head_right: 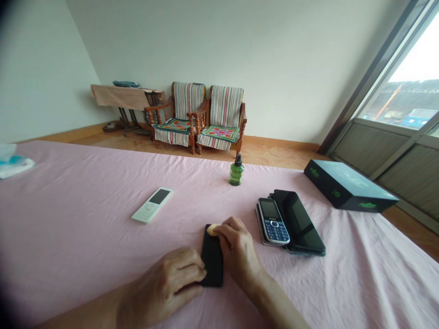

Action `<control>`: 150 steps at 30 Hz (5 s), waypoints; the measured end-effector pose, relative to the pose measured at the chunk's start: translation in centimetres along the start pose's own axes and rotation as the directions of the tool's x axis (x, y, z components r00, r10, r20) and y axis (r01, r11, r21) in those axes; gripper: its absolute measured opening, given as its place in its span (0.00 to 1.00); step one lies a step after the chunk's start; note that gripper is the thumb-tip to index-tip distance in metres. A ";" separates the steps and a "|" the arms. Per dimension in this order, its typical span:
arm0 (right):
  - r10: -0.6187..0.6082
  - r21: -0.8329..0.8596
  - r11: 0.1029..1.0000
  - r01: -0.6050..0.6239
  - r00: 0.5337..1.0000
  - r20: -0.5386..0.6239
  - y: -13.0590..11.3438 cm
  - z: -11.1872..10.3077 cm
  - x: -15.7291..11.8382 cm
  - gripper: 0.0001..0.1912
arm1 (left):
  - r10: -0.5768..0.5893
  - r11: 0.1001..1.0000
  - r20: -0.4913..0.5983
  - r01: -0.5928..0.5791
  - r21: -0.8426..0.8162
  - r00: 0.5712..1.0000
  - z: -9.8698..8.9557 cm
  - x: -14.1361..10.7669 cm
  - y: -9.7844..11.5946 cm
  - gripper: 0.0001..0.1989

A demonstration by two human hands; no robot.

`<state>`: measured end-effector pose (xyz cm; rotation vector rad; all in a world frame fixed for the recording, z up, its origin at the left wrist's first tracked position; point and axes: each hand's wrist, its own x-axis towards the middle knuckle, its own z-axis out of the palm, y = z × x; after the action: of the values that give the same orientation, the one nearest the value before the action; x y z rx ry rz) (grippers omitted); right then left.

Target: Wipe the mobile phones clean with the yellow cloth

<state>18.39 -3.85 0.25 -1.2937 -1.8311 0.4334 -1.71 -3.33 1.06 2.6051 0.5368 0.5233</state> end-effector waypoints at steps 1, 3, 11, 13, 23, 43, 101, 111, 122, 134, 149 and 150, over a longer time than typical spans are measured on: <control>0.016 -0.018 1.000 -0.017 0.998 -0.058 0.4 0.1 0.1 0.12 | 0.005 1.000 0.001 -0.005 0.000 1.000 0.0 0.0 0.0 0.05; 0.022 -0.045 0.999 -0.027 0.995 -0.099 1.1 0.5 0.4 0.12 | 0.019 1.000 -0.003 -0.019 0.003 1.000 -0.1 -0.1 -0.1 0.05; -0.076 -0.179 0.979 0.098 0.989 0.125 0.5 1.0 1.0 0.14 | 0.018 1.000 -0.018 -0.018 0.006 1.000 -0.1 0.0 0.0 0.06; -0.066 -0.191 0.977 0.095 0.986 0.151 0.0 1.0 0.8 0.13 | 0.017 1.000 -0.020 -0.017 0.006 1.000 -0.1 0.0 0.0 0.06; -0.070 -0.229 0.969 0.093 0.992 0.106 -0.4 1.3 -0.2 0.15 | 0.006 1.000 -0.020 -0.006 -0.002 1.000 0.0 -0.1 -0.1 0.05; -0.091 -0.126 0.985 0.117 0.977 0.194 -1.5 0.8 -1.1 0.14 | -0.069 0.994 -0.084 0.061 -0.093 0.994 -0.2 -0.1 -0.1 0.15; -0.001 -0.037 0.999 0.006 0.990 0.138 -3.1 -0.1 -5.8 0.16 | -0.171 0.975 -0.102 0.154 -0.158 0.980 0.3 0.0 -1.9 0.41; 0.029 -0.251 0.967 -0.045 0.997 -0.066 0.9 0.8 1.3 0.16 | -0.242 0.964 0.012 0.242 -0.114 0.970 -0.7 0.4 -1.4 0.34; -0.024 -0.261 0.964 0.039 0.998 0.060 -0.9 2.3 1.2 0.16 | -0.201 0.972 -0.031 0.195 -0.130 0.979 -0.6 0.5 -1.4 0.33; -0.014 -0.258 0.966 0.008 1.000 -0.022 0.2 1.7 0.6 0.18 | -0.213 0.971 -0.041 0.207 -0.120 0.976 -0.3 0.4 -1.6 0.35; -0.075 -0.104 0.990 0.098 0.977 0.202 -3.7 0.6 -4.5 0.16 | -0.245 0.959 -0.025 0.239 -0.151 0.969 -0.1 0.2 -2.1 0.41; -0.077 -0.094 0.991 0.100 0.973 0.220 -3.9 0.3 -5.0 0.16 | -0.247 0.960 -0.021 0.242 -0.142 0.969 -0.2 0.3 -2.1 0.40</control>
<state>16.41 -9.84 0.55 -1.2687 -2.1094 0.4487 -2.12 -1.43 0.27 2.3582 0.7941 0.5097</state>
